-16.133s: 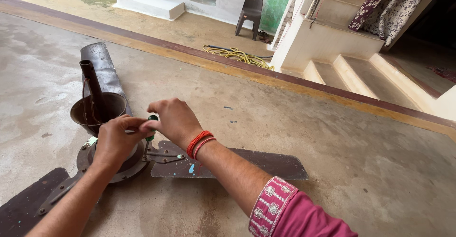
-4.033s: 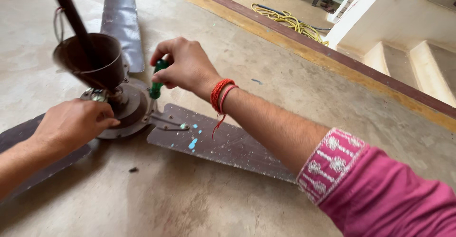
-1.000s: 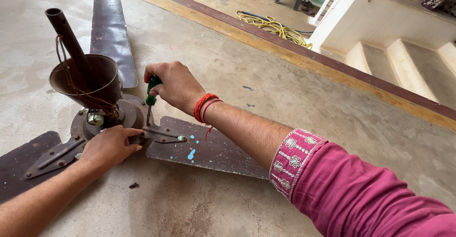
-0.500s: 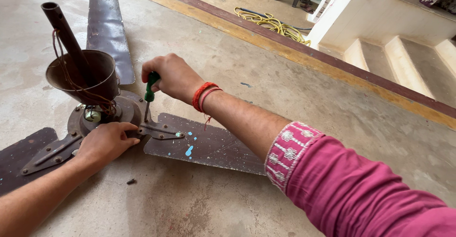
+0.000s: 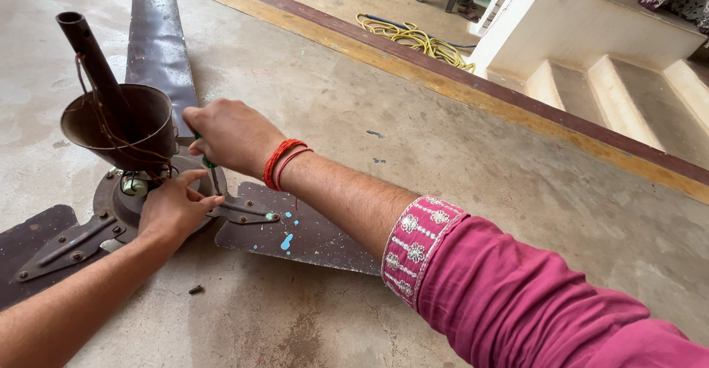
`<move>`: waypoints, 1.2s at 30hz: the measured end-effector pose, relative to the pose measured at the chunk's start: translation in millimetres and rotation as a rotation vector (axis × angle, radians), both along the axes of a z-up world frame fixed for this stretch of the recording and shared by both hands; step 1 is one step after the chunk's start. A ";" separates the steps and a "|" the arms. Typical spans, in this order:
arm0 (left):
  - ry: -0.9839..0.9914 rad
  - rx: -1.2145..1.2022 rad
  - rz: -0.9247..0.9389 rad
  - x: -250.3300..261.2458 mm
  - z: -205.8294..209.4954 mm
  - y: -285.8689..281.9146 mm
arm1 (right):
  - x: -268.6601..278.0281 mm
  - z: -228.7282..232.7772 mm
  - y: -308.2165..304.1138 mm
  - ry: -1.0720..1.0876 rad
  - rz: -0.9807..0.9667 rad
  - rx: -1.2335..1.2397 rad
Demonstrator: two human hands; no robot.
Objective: The person uses a screwdriver to loosen and remove screws from the mounting bracket of a ceiling fan lying on the floor. They repeatedly adjust the fan and reposition the screwdriver to access different screws.
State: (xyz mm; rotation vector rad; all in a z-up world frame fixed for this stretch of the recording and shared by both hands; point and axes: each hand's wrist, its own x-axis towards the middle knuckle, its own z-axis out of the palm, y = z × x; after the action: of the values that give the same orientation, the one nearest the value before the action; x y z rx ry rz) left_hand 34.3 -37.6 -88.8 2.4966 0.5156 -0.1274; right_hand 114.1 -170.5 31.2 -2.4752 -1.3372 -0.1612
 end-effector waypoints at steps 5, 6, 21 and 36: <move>0.029 -0.030 0.044 -3.4 -2.4 5.8 | 7.9 -3.3 4.8 0.002 -0.006 0.014; 0.026 -0.026 0.041 -3.1 -3.3 6.9 | 10.9 -3.1 5.4 0.017 -0.002 0.021; -0.127 0.154 -0.186 -16.0 -13.1 12.8 | 24.1 -12.1 -4.6 -0.013 -0.099 -0.093; -0.362 0.298 0.254 -36.1 -47.3 57.6 | 24.3 -15.4 -17.1 0.074 -0.108 -0.093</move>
State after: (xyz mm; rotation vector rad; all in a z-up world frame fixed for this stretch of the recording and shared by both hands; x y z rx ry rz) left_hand -1.8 20.1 -136.1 2.6235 0.7306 0.5247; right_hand 138.4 -187.7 15.8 -2.6050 -1.2081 -0.0321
